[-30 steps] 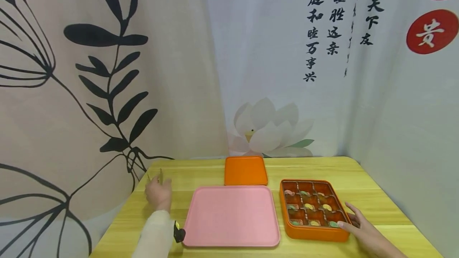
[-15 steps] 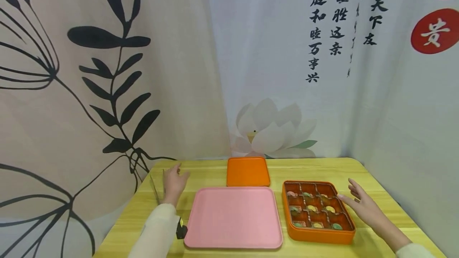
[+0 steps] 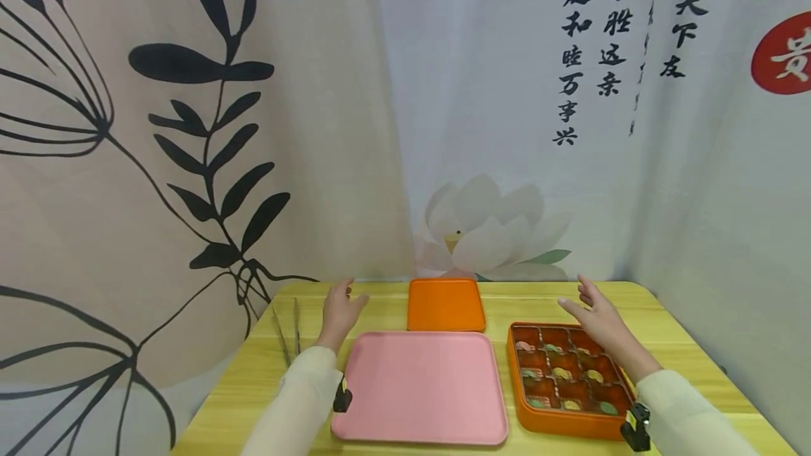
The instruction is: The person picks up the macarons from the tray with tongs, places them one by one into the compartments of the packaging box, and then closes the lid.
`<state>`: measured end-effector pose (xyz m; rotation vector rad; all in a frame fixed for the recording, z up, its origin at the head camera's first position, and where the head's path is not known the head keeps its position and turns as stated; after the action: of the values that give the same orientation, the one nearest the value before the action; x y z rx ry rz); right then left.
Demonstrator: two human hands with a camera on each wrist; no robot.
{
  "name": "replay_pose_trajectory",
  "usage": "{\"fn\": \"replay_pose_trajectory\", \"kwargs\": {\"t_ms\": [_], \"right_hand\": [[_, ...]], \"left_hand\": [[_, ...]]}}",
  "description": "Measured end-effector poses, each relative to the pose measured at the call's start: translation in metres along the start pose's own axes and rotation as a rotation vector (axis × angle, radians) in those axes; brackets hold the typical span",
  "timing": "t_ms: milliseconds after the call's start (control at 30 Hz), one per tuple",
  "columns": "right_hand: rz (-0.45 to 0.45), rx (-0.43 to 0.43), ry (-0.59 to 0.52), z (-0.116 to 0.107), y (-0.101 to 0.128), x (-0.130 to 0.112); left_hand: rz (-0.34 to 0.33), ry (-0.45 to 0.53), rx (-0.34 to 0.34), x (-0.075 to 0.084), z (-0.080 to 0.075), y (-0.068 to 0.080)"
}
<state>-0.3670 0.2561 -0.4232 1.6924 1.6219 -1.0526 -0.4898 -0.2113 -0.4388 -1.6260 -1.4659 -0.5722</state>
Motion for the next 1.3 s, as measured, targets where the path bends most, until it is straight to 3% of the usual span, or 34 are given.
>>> {"fn": "replay_pose_trajectory", "kwargs": {"t_ms": [300,533,1000,1133,1300], "right_hand": [[0.018,-0.040,-0.071,0.042,-0.031,-0.022],[0.048,-0.063,-0.142,0.079,-0.049,-0.032],[0.164,-0.026,-0.303,0.145,-0.063,-0.025],[0.200,-0.019,-0.350,0.159,-0.065,-0.021],[0.234,-0.014,-0.367,0.170,-0.066,-0.016]], "left_hand": [[0.021,0.043,-0.041,0.007,0.032,-0.007],[-0.052,0.123,-0.106,0.002,0.054,-0.008],[-0.109,0.164,-0.136,-0.008,0.092,-0.007],[-0.107,0.148,-0.142,-0.008,0.099,-0.006],[-0.149,0.163,-0.161,-0.012,0.107,-0.006]]}}
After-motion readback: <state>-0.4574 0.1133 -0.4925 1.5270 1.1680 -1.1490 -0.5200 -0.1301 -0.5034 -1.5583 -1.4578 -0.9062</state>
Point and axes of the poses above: each hand's wrist, its own y-axis away from the middle knuckle, its own z-axis out of the palm, x = y × z, the point moved 5 cm from there along -y, towards the middle knuckle, and after that the axes turned 1 degree about x, right-handed, at the moved point
